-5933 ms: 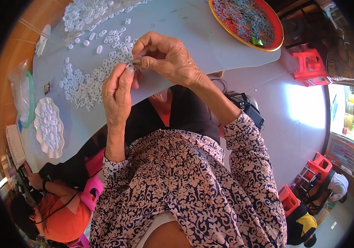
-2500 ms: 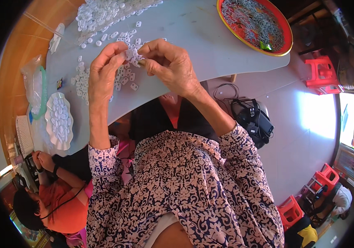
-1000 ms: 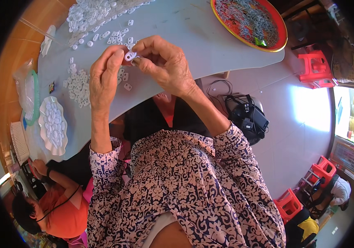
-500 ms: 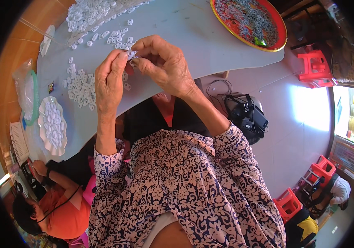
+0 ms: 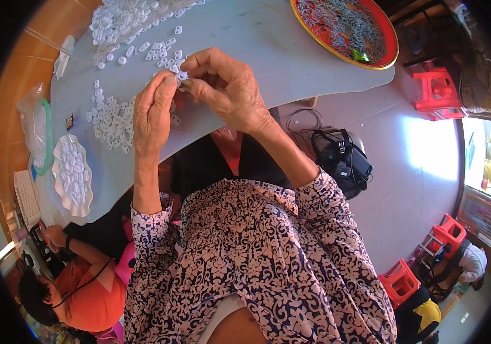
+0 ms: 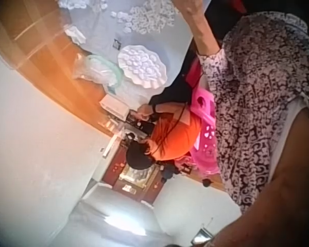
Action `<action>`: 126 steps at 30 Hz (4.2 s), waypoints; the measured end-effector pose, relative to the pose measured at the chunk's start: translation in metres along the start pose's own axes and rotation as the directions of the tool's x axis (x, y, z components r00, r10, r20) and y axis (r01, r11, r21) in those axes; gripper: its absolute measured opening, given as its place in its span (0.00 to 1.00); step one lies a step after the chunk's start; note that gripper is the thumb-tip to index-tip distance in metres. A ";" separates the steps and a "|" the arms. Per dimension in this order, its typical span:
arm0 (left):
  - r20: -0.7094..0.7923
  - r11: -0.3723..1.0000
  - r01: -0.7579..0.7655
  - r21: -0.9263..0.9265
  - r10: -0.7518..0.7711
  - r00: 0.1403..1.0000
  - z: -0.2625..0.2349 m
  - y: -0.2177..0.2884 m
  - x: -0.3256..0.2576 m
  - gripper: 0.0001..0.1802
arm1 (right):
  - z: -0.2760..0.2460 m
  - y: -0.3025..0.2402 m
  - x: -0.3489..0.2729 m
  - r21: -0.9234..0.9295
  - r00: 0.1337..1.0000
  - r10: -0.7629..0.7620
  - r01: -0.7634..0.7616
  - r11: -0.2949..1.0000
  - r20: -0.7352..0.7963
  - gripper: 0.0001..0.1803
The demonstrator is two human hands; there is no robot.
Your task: The recorder is manually assembling small white plastic components by joining multiple pieces together at a table.
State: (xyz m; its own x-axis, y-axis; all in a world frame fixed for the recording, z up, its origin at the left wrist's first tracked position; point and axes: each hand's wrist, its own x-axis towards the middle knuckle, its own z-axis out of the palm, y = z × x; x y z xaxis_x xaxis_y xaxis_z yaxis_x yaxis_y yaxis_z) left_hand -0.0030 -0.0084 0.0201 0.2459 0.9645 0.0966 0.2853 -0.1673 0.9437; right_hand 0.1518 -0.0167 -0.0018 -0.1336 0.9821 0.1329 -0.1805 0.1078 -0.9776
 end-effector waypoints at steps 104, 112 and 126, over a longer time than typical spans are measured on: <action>-0.053 0.955 0.009 -0.297 -0.026 0.998 -0.002 -0.021 -0.027 0.19 | -0.041 -0.021 0.112 -0.959 0.972 0.119 0.175 0.221 0.205 0.08; -0.074 0.974 -0.040 -0.221 0.024 0.997 0.002 -0.017 -0.023 0.18 | -0.032 -0.015 0.105 -0.978 0.973 0.123 0.182 0.099 0.193 0.08; -0.093 0.963 -0.111 0.247 0.137 0.986 -0.028 0.000 0.012 0.11 | -0.031 -0.004 0.094 -0.932 0.966 -0.041 0.257 0.253 0.255 0.06</action>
State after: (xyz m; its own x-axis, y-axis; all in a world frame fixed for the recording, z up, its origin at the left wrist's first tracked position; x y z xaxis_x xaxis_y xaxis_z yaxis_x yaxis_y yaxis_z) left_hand -0.0258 0.0091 0.0303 0.1954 0.9471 0.2545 0.4760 -0.3185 0.8198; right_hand 0.1700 0.0803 0.0093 -0.3704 0.9047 0.2106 0.8285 0.4243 -0.3655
